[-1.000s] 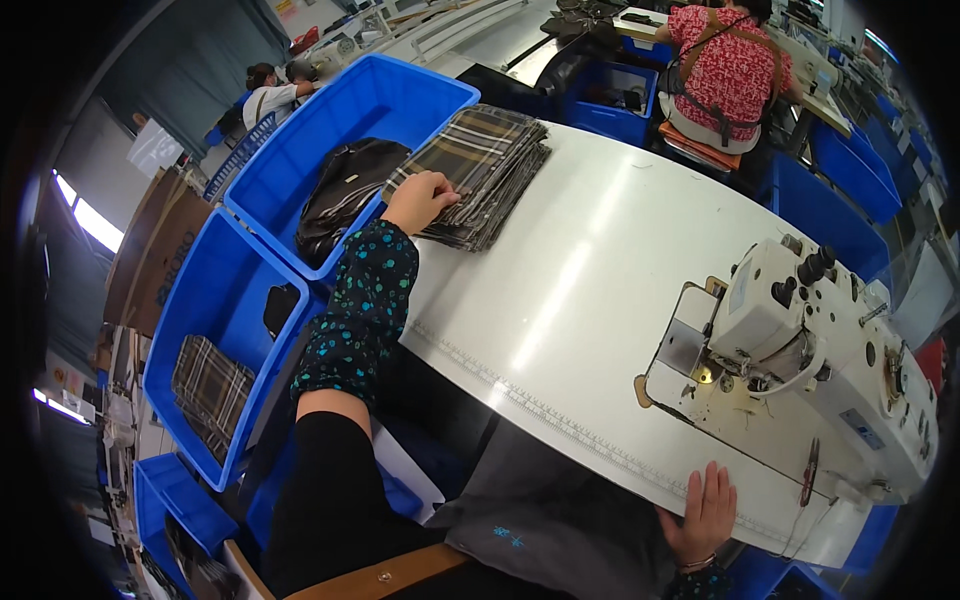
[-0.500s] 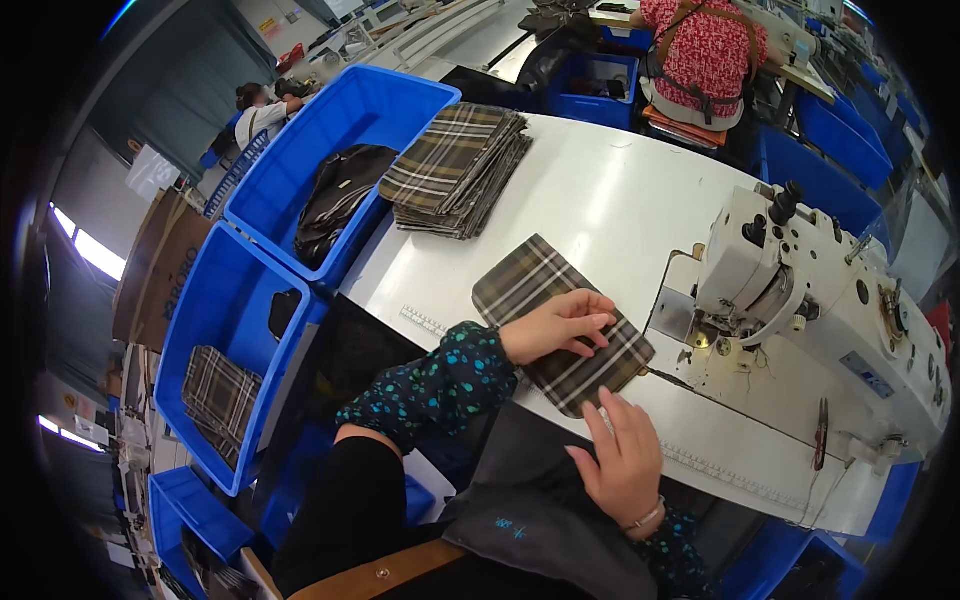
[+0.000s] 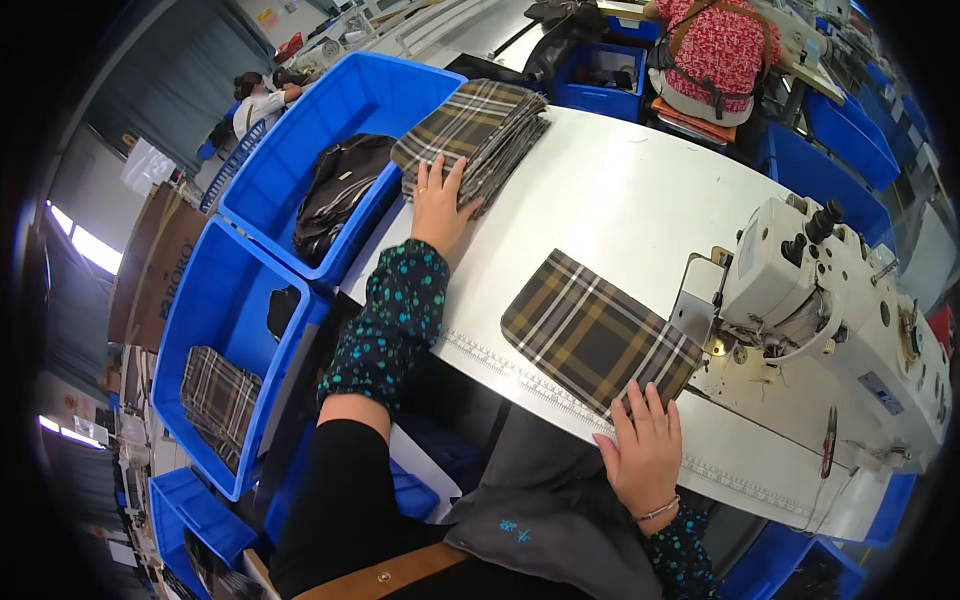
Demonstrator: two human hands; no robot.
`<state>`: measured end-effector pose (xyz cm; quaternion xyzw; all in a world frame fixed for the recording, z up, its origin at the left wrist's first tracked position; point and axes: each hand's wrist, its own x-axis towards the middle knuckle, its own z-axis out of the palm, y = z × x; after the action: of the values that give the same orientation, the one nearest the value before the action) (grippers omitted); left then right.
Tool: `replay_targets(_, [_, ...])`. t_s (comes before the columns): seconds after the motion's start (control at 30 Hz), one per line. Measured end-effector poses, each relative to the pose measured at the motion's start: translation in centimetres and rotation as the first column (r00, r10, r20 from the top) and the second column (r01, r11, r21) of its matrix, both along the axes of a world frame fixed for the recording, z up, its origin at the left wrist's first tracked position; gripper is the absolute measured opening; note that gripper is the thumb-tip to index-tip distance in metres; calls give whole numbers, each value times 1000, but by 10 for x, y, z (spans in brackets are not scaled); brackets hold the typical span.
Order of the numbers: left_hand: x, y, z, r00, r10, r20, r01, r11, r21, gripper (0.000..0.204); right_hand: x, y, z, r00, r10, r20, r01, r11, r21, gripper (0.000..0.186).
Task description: The person picks up plaid fabric pouches from a blue bin and places them on a sewing machine. They align the zipper edges and sew along the seam, then place the finished pouch into a bin. The process is repeated for multiple pouches.
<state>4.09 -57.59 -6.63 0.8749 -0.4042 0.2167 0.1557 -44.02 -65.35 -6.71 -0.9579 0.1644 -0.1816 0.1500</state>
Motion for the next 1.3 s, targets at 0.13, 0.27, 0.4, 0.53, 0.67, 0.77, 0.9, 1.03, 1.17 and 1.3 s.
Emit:
replay_targets(0.13, [11,-16,14,999,19,-27,-17,998,64,81,1,-1,-3,1000,14,-16,-14,1000,-18,48])
replay_targets(0.27, [9,-9,33,987,46,-153,-38,998,59,75,0,-4,1,999,7,-39,-5,999,52,46])
replay_targets(0.4, [52,59,62,962,256,94,-244,962,-120,41,5,-8,4,999,-5,-41,10,994,109,44])
replay_targets(0.53, [85,127,75,764,645,2,-643,761,88,38,7,-5,5,999,-13,-29,17,993,117,42])
replay_targets(0.67, [89,147,90,718,662,-213,-651,748,128,31,8,-7,5,1000,-3,2,3,990,140,39])
replay_targets(0.77, [71,151,114,738,674,38,-672,738,-59,28,10,-10,5,1000,2,17,-5,988,154,35])
replay_targets(0.9, [4,167,174,832,495,250,-408,852,-328,27,13,-19,-1,999,14,41,-19,991,136,30])
replay_targets(1.03, [-95,147,208,988,134,-80,-155,904,-398,22,10,-25,-2,998,-27,56,22,996,87,31])
replay_targets(1.17, [-174,148,212,919,-179,-352,38,927,-373,16,7,-25,10,977,-19,213,-35,969,246,45])
replay_targets(1.3, [-223,140,184,620,-413,-667,214,907,-362,10,-9,-19,60,939,-18,343,-240,680,693,50])
